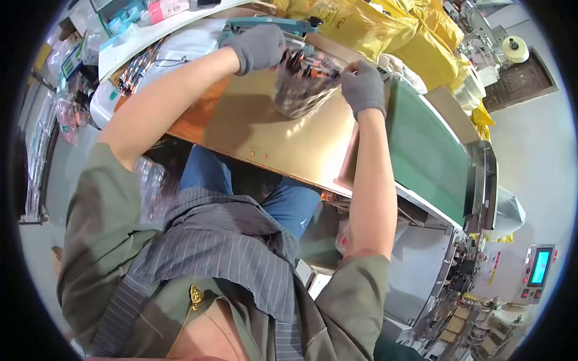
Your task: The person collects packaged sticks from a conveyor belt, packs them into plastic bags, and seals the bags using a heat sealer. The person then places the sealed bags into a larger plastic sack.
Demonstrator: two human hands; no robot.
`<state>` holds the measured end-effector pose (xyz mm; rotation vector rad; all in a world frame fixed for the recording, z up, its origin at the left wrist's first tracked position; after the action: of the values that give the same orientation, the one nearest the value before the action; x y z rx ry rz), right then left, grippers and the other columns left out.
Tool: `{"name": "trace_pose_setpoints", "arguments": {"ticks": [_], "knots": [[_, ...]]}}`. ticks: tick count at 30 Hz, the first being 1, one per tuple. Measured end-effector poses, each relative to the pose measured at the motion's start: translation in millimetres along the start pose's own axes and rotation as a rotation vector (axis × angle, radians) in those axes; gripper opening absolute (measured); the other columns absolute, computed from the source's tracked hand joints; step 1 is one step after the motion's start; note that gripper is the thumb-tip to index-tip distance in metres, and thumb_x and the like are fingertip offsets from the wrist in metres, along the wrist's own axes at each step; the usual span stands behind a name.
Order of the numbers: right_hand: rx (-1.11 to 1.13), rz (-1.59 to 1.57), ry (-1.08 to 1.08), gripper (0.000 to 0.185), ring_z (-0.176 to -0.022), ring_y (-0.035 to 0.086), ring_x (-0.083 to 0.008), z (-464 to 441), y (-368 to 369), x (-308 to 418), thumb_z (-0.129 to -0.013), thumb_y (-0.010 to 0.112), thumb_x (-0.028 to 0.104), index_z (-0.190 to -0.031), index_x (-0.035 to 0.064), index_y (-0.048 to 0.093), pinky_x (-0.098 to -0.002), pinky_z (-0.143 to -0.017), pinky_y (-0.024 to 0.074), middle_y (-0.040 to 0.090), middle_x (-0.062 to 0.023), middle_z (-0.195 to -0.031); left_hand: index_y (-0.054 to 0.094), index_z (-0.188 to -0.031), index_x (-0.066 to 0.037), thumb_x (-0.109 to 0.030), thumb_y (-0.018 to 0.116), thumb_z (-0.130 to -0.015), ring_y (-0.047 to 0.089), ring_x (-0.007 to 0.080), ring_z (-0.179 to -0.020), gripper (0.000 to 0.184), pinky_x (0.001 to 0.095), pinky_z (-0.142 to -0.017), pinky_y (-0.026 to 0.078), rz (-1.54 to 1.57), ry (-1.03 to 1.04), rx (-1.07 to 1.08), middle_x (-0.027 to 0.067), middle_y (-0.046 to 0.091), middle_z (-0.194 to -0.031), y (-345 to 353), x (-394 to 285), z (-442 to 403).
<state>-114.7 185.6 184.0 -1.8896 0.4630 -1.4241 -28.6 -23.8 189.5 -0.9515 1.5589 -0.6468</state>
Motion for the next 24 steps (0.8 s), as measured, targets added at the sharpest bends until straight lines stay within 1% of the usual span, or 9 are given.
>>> {"name": "trace_pose_setpoints", "arguments": {"ticks": [1,5,8,11,14,15,17,19,24], "knots": [[0.086,-0.363,0.106,0.013,-0.048,0.054,-0.0151,10.4,-4.1,6.6,-0.078,0.052,0.011,-0.084,0.0023,0.061,-0.0276,-0.047,0.0459,0.055,-0.0061,-0.063,0.066,-0.080,0.000,-0.013,0.050,-0.081,0.062,0.0131,-0.055,0.021,0.0304,-0.054,0.050,0.154,-0.158,0.372,0.0086,0.065,-0.065,4.0,-0.4,-1.9],[-0.131,-0.553,-0.109,0.013,-0.046,0.050,-0.0133,18.2,-34.6,14.7,-0.079,0.048,0.008,-0.082,0.0001,0.058,-0.0273,-0.042,0.0416,0.051,-0.0055,-0.062,0.064,-0.088,0.003,-0.013,0.051,-0.081,0.060,0.0123,-0.050,0.022,0.0278,-0.051,0.049,0.223,0.146,0.039,0.0066,0.063,-0.059,-42.7,-18.9,4.9],[0.261,-0.191,0.029,0.016,-0.048,0.051,-0.0156,18.4,-19.8,0.7,-0.080,0.045,0.006,-0.085,-0.0035,0.057,-0.0291,-0.048,0.0441,0.053,-0.0073,-0.059,0.066,-0.086,0.000,-0.015,0.053,-0.082,0.061,0.0121,-0.053,0.021,0.0271,-0.053,0.049,0.012,0.117,0.276,0.0050,0.062,-0.060,-27.2,-16.1,2.6],[0.015,-0.083,-0.226,0.012,-0.061,0.054,-0.0134,23.5,-54.6,24.0,-0.081,0.054,0.010,-0.089,0.0019,0.058,-0.0271,-0.059,0.0443,0.059,-0.0048,-0.075,0.066,-0.087,0.002,-0.014,0.054,-0.082,0.062,0.0111,-0.055,0.021,0.0261,-0.055,0.048,-0.005,0.206,0.256,0.0058,0.064,-0.065,-45.8,-34.7,15.5],[-0.226,-0.238,-0.466,0.031,-0.073,0.059,-0.0214,65.8,-61.5,70.4,-0.084,0.062,0.023,-0.098,-0.0039,0.055,-0.0307,-0.065,0.0469,0.061,-0.0117,-0.082,0.066,-0.090,0.003,-0.014,0.054,-0.084,0.061,0.0097,-0.056,0.022,0.0259,-0.054,0.048,0.336,0.243,0.189,0.0056,0.064,-0.069,-67.2,-50.2,29.0],[-0.300,0.131,-0.698,0.034,-0.077,0.059,-0.0239,77.9,-56.3,88.5,-0.084,0.064,0.028,-0.097,-0.0020,0.055,-0.0327,-0.068,0.0467,0.061,-0.0139,-0.088,0.066,-0.093,0.003,-0.014,0.054,-0.085,0.060,0.0091,-0.057,0.022,0.0257,-0.054,0.048,0.398,0.265,0.245,0.0055,0.064,-0.070,-72.0,-58.7,33.9],[-0.029,0.433,-0.819,0.031,-0.071,0.059,-0.0298,76.8,-26.2,81.4,-0.085,0.065,0.032,-0.086,0.0039,0.053,-0.0369,-0.062,0.0469,0.062,-0.0153,-0.084,0.066,-0.095,0.002,-0.013,0.055,-0.085,0.060,0.0085,-0.057,0.022,0.0254,-0.054,0.048,0.463,0.287,0.318,0.0053,0.063,-0.071,-71.3,-66.6,37.8],[-0.068,0.325,-0.867,0.027,-0.058,0.058,-0.0301,73.5,-11.7,71.9,-0.088,0.061,0.027,-0.076,0.0048,0.052,-0.0370,-0.051,0.0442,0.059,-0.0116,-0.066,0.066,-0.097,0.002,-0.012,0.056,-0.086,0.060,0.0085,-0.057,0.020,0.0248,-0.054,0.049,0.549,0.215,0.225,0.0053,0.063,-0.073,-75.3,-62.4,33.9],[0.003,-0.051,-0.481,0.024,-0.050,0.056,-0.0325,32.4,7.5,79.8,-0.090,0.056,0.023,-0.074,0.0059,0.056,-0.0388,-0.046,0.0420,0.054,-0.0123,-0.053,0.062,-0.108,0.001,-0.015,0.072,-0.074,0.060,0.0119,-0.087,0.039,0.0269,-0.074,0.050,0.847,0.204,0.056,0.0072,0.065,-0.092,-17.8,2.2,23.1]]}}
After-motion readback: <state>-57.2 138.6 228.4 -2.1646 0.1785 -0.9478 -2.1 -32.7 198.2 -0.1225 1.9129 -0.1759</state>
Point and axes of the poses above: each hand's wrist, its own z-axis away from the middle knuckle, its own y-axis out of the palm, x = y × z, the point moved 4 cm from there along -z, towards the middle knuckle
